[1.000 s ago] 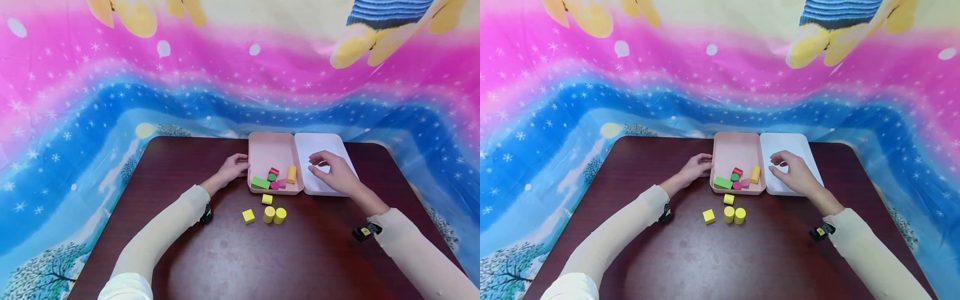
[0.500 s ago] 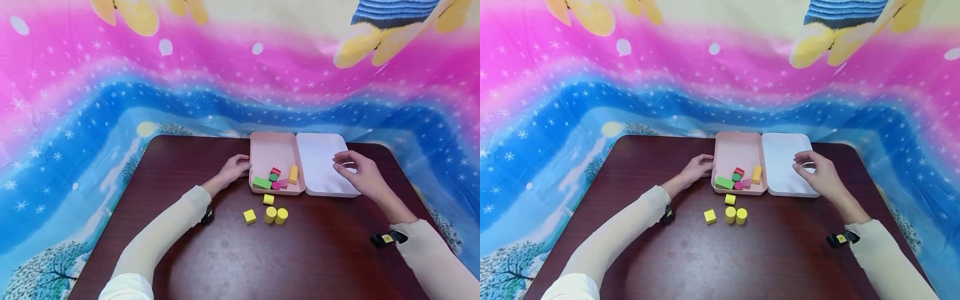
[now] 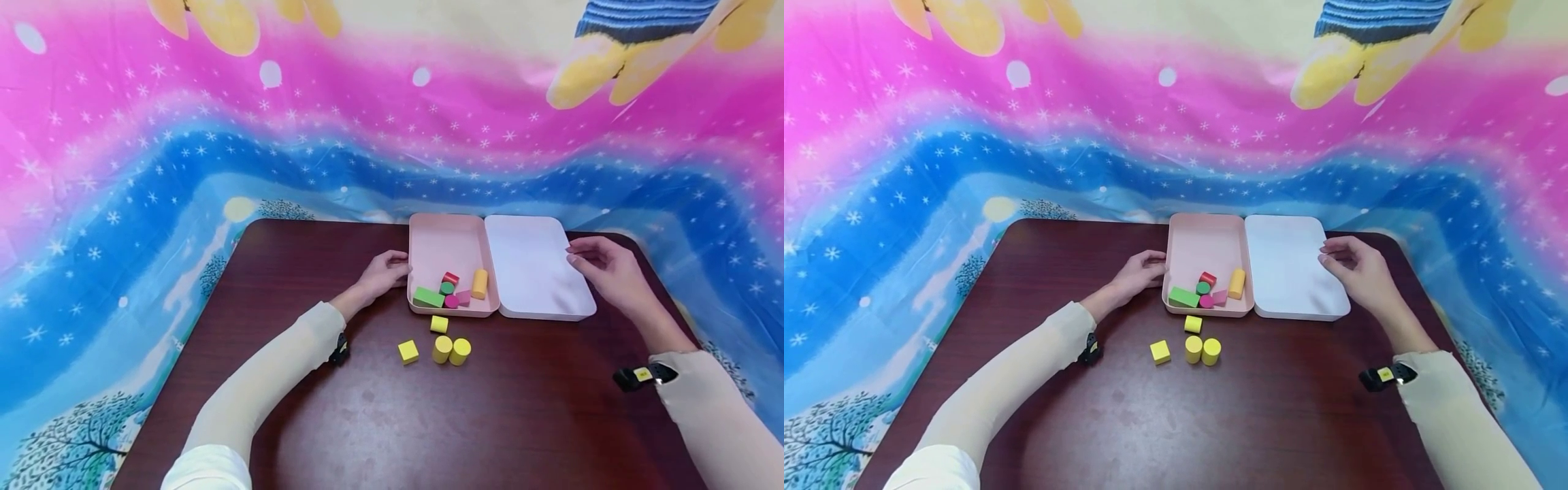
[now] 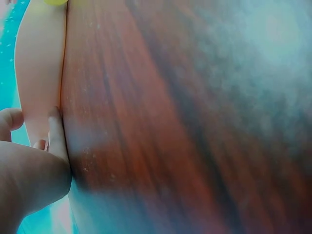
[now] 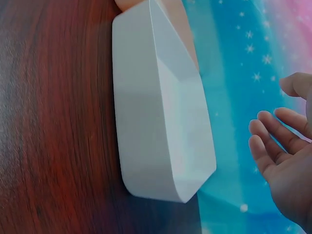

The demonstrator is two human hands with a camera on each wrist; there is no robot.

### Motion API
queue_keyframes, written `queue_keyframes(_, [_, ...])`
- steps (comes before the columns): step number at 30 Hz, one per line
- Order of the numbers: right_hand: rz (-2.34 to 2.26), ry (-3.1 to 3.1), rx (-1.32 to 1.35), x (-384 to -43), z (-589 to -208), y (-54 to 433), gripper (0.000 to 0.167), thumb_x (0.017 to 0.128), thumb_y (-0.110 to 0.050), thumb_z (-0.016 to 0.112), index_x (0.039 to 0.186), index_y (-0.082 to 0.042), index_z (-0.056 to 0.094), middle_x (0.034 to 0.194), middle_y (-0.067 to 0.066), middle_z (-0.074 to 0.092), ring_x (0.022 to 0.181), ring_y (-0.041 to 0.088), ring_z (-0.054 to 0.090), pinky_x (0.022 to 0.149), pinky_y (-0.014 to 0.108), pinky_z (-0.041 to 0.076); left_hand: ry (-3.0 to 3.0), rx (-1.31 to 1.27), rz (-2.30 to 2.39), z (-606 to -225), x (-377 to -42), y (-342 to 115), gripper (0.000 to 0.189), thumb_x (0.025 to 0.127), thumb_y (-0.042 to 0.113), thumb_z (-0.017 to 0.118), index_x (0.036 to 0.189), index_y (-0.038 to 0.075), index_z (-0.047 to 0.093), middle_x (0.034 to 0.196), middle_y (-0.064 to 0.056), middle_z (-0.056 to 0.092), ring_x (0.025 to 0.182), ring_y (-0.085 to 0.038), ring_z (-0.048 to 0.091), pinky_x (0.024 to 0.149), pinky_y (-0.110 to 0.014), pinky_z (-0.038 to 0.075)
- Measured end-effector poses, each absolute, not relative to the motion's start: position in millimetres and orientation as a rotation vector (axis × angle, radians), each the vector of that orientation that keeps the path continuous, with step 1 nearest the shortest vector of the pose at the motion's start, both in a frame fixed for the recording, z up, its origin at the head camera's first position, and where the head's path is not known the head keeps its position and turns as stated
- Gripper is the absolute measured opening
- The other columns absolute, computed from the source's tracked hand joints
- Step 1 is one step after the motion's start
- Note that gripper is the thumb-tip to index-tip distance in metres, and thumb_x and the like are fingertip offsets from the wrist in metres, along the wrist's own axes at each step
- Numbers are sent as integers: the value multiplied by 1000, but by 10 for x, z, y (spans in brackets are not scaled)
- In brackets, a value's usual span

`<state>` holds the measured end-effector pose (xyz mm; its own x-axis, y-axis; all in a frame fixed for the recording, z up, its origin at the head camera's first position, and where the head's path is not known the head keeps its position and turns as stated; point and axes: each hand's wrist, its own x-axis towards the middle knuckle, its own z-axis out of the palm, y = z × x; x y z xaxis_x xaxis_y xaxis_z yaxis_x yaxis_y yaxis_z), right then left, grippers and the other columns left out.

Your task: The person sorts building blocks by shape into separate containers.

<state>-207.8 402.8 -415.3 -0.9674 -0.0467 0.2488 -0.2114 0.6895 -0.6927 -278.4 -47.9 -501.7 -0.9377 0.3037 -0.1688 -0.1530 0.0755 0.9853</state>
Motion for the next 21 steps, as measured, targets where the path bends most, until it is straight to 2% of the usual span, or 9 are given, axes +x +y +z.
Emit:
queue_keyframes(5, [1180,-2686,150,-2136,-4187,4144,43,106,-30,68,140,-4,63,128,16,68,103,-3,60,83,3,46,2011,164,1973,-5029,-2793,-483,49,105,8,66,150,-2,50,144,-20,58,128,-32,62,96,-42,61])
queue_keyframes(9, [1271,-2659,128,-2190,-4233,4256,43,106,-27,67,141,-2,62,122,-2,70,105,-5,61,84,4,48,2007,180,2014,-5026,-2802,-520,52,104,11,68,152,0,50,146,-19,57,129,-32,62,96,-44,62])
queue_keyframes(13, [1433,-2592,123,-2229,-4296,4355,40,107,-19,67,140,2,60,115,-17,69,104,-4,65,85,8,54,2010,191,2053,-4979,-2793,-590,56,104,13,70,153,-2,48,148,-22,56,130,-33,62,99,-48,60])
queue_keyframes(17, [1537,-2540,113,-2243,-4355,4429,38,107,-14,65,139,4,59,114,-16,70,102,1,68,86,13,57,2016,203,2087,-4913,-2760,-667,53,104,13,71,151,0,51,151,-26,54,130,-34,62,101,-50,59])
queue_keyframes(21, [1592,-2522,78,-2255,-4405,4485,38,107,-18,64,139,3,59,116,-13,71,103,2,69,85,14,58,2064,237,2101,-4857,-2708,-722,47,103,13,71,147,2,57,148,-26,56,129,-30,64,98,-48,60])
